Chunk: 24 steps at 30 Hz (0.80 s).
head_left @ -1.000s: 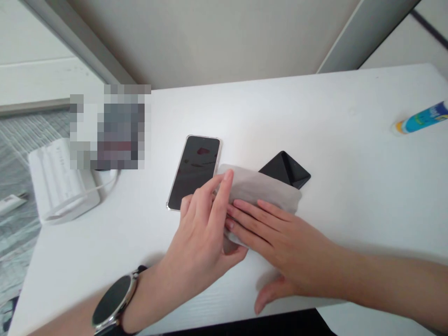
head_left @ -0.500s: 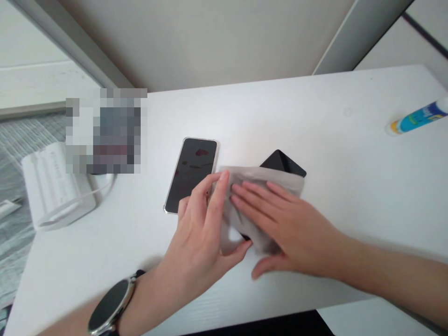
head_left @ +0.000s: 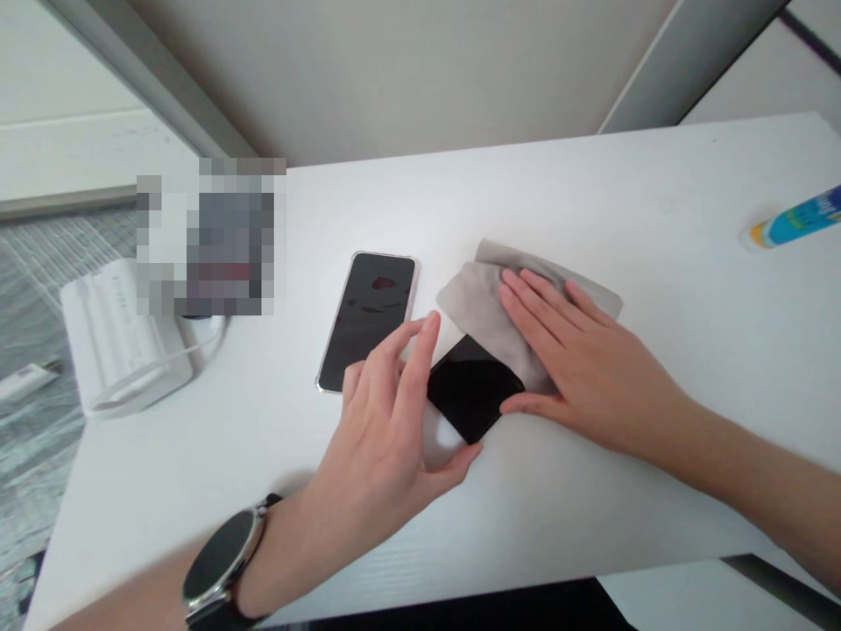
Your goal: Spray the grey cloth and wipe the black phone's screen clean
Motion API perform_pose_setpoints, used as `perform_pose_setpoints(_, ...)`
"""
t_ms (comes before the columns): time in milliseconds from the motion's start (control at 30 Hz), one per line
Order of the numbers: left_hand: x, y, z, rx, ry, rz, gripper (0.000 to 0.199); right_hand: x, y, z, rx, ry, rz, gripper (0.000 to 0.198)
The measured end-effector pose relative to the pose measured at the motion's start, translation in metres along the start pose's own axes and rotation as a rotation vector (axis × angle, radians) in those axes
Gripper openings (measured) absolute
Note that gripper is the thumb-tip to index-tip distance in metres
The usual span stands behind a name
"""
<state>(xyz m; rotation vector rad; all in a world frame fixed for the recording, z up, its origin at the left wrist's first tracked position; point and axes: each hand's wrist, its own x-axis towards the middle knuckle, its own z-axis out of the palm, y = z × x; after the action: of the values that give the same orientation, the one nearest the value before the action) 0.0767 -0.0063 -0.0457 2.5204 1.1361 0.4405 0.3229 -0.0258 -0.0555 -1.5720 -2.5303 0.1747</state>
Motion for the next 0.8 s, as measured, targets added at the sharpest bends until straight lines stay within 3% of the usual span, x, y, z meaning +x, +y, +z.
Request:
perform_pose_setpoints(67,-0.001,0.000,0.000,0.001,-0.001,0.001,0.119,-0.001,-0.003,0.001,0.006,0.007,-0.018,0.116)
perform_pose_setpoints(200,0.000,-0.001,0.001,0.015,0.017,0.025,0.117,-0.006,-0.024,0.005,0.123,-0.060,-0.354,0.114)
perform_pose_setpoints(233,0.000,-0.001,0.001,0.017,0.021,0.029,0.117,-0.006,-0.024,0.005,0.138,-0.067,-0.384,0.111)
perform_pose_setpoints(433,0.001,-0.001,0.000,0.005,-0.002,0.005,0.117,0.001,0.006,-0.001,0.022,0.006,-0.014,0.108)
perform_pose_setpoints(500,0.001,0.000,0.000,0.010,0.000,0.004,0.117,-0.001,0.001,0.001,0.009,0.001,-0.065,0.114)
perform_pose_setpoints(567,0.001,-0.001,0.000,0.019,0.007,0.011,0.117,-0.003,-0.010,0.003,0.030,-0.036,-0.228,0.116)
perform_pose_setpoints(667,0.001,-0.001,0.000,0.027,0.013,0.028,0.118,-0.004,-0.017,0.003,0.067,-0.066,-0.379,0.108)
perform_pose_setpoints(800,0.001,0.000,0.000,0.028,0.005,0.012,0.116,0.001,0.000,0.000,0.017,-0.016,-0.113,0.103)
